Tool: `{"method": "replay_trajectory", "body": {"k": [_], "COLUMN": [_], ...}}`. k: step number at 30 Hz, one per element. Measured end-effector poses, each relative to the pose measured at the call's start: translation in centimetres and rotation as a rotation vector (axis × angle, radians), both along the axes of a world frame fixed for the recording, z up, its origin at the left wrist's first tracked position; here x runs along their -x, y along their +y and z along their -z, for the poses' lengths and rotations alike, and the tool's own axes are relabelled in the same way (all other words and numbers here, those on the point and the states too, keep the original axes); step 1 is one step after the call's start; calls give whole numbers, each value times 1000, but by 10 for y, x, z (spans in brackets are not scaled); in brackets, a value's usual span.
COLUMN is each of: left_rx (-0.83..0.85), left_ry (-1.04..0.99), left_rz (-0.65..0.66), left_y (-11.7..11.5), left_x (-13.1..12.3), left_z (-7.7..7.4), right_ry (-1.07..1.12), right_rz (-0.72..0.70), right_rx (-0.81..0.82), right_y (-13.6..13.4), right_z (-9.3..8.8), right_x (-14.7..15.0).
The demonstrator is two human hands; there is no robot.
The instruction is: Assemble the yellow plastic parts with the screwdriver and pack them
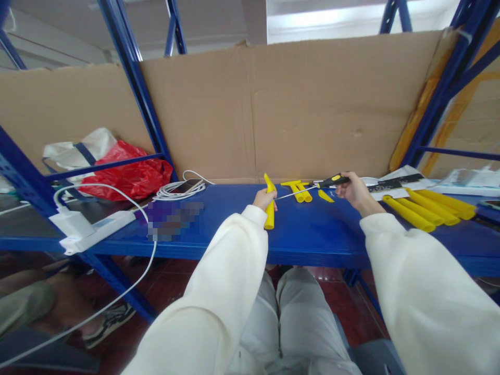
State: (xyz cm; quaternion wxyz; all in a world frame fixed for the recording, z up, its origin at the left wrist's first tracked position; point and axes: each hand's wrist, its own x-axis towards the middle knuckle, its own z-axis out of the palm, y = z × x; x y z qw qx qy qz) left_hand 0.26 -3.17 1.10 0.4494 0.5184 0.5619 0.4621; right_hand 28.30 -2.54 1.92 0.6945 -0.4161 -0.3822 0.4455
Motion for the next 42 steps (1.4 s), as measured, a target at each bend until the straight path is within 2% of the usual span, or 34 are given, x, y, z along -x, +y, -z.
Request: {"method": "replay_trajectory", "body": {"k": [5,10,14,18,21,25,29,36,42], "left_rx": [-10,-42,-64,-96,-133,-171,-183,-165,-145], "left_ry": [14,30,72,142,183,209,222,218,215], "left_rz": [35,87,137,204,276,363,379,403,426], "left_y": [-2,-7,-12,-15,-16,-19,-22,-21,-24], "left_x": [0,-3,-7,-13,-19,-25,-28,-28,-27], "left_z": [0,-2,-3,-3,-2,-3,-4,-2,-3], "right_ry": [-253,-686,-993,-1147,-1150,-1046,-986,-989,-988], "right_rz": [-195,-408,-393,-371,-333,-180,-58,-26,-73], "right_rx": [135,25,-135,-227,-258,-356,-373,-364,-371], "right_y": [-11,-9,1,11,16,20,21,18,17], "right_z": [-1,13,24,31,34,34,32,31,31], "right_x": [16,29,39,44,47,54,61,64,62]}}
